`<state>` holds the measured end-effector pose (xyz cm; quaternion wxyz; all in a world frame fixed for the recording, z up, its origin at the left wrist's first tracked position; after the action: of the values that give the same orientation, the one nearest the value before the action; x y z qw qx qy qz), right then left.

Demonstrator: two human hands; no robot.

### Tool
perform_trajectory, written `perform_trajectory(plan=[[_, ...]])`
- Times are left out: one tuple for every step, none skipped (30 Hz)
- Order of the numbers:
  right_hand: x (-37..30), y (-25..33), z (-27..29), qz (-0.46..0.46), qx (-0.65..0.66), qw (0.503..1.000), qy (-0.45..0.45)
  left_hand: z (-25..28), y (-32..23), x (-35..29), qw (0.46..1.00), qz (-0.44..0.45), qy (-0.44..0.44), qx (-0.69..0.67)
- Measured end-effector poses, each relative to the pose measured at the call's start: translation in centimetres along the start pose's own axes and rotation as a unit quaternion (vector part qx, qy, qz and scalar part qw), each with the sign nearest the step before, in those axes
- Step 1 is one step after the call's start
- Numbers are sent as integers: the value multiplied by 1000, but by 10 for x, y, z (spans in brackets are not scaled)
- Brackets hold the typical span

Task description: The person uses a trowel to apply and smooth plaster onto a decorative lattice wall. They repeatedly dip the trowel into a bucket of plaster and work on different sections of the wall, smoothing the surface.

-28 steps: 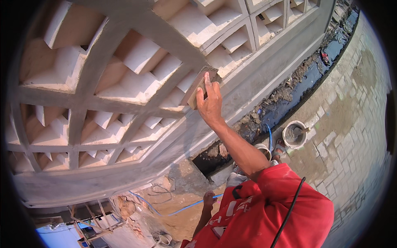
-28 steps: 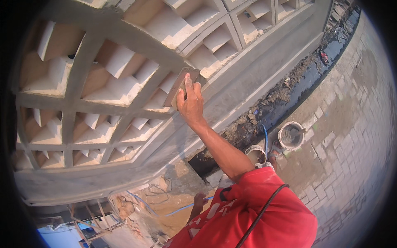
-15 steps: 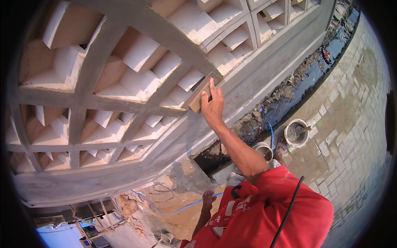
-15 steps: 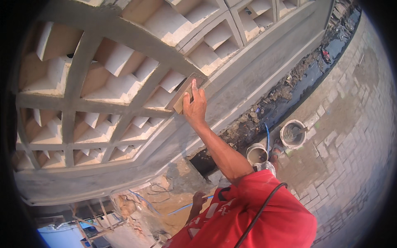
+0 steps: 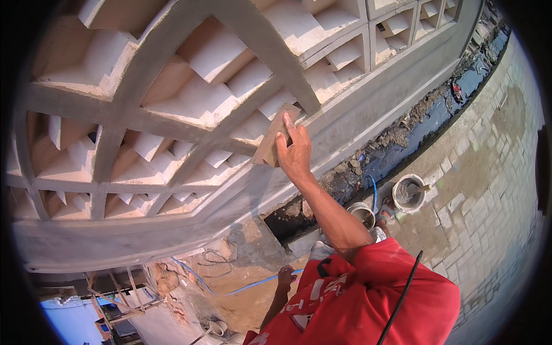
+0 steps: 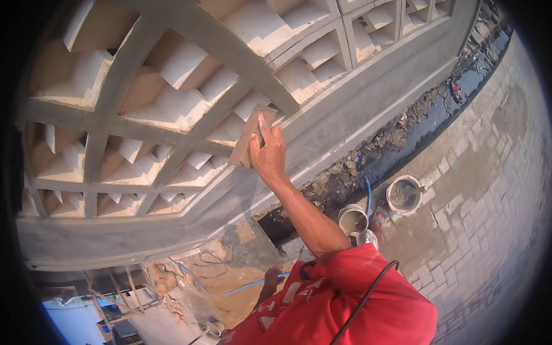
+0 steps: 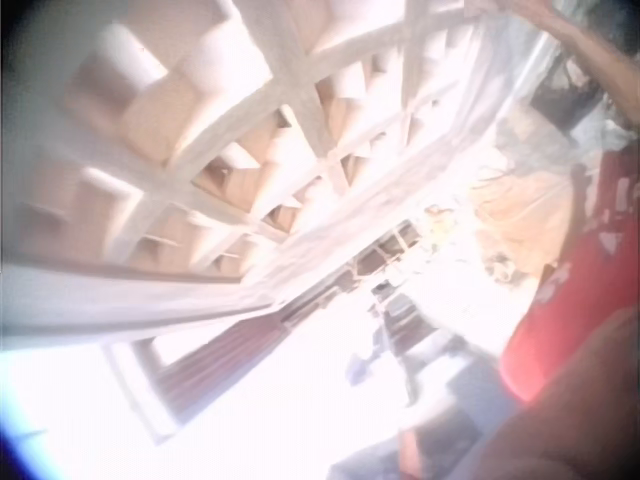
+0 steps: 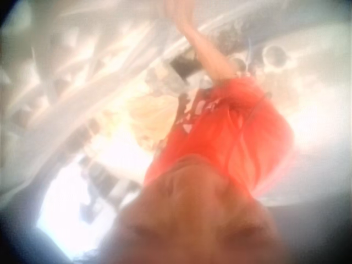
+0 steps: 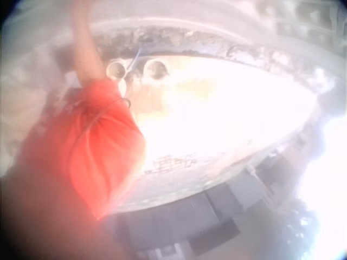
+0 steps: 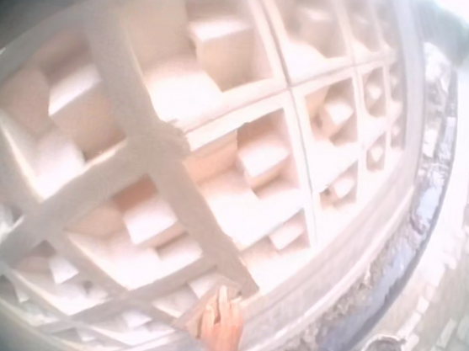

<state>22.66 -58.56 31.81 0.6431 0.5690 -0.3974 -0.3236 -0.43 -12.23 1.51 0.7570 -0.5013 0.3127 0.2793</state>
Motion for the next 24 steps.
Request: perform_trajectory(plan=[[-7, -3, 5, -11, -6, 1000, 16, 3, 1, 0, 1000, 3, 0, -2], [-8, -6, 8, -22, -10, 999, 32, 6, 1, 3, 1000, -6, -2, -3], [1, -5, 15, -9, 35, 999, -2, 9, 1, 6, 1000, -14, -5, -3], [13, 1, 25, -5, 26, 1000, -17, 11, 5, 6, 1000, -18, -6, -5], [26, 8, 31, 2, 16, 999, -32, 9, 4, 5, 1000, -13, -5, -15], [34, 10, 25, 19, 6, 999, -36, 9, 2, 4, 1000, -7, -4, -25], [43, 11, 20, 39, -7, 998, -41, 8, 3, 6, 999, -2, 0, -35], [46, 12, 17, 58, -19, 997, -47, 9, 6, 5, 999, 3, -5, -33], [38, 9, 14, 71, -30, 996, -42, 11, 9, 4, 999, 8, -9, -31], [31, 0, 7, 68, -34, 997, -11, 10, 12, 7, 999, 11, -13, -31], [17, -12, 2, 62, -40, 997, 22, 11, 20, 6, 999, 20, -22, -23], [4, -25, -1, 55, -47, 996, 55, 9, 29, 5, 999, 27, -13, -25], [-4, -26, -4, 36, -63, 994, 85, 12, 28, 6, 999, 29, -6, -24], [-1, -23, 4, 41, -40, 997, 55, 13, 29, 7, 999, 31, 0, -22], [2, -22, 13, 46, -16, 998, 26, 13, 29, 7, 999, 24, -10, -27], [7, -19, 22, 50, 8, 999, -4, 12, 27, 10, 999, 12, -15, -35], [18, -8, 28, 11, -6, 1000, -10, 11, 24, 10, 999, 5, -21, -40], [29, -3, 30, 22, -5, 999, -28, 8, 21, 12, 999, -4, -20, -42], [41, 1, 27, 34, -2, 999, -40, 6, 20, 12, 999, -3, -17, -41], [48, 4, 27, 46, 0, 997, -54, 5, 18, 15, 999, -4, -11, -38], [44, -2, 19, 71, -37, 993, -84, 5, 18, 17, 999, -4, -5, -35], [36, -11, 10, 64, -40, 995, -61, 5, 22, 19, 999, 2, -1, -37], [25, -18, 6, 58, -42, 997, -39, 7, 28, 20, 999, 7, 3, -38], [16, -25, 5, 52, -44, 998, -18, 6, 34, 23, 999, 11, 8, -39]])
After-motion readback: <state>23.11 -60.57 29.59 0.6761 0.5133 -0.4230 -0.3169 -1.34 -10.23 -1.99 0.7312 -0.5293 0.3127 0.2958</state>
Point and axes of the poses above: each hand's wrist, its own x-axis towards the middle knuckle, its own z-axis out of the back of the hand, y = z × x, the point moved 7 cm from there along x, towards the middle knuckle, and after that the axes turned 9 degrees about -z, right-handed, at the moved point
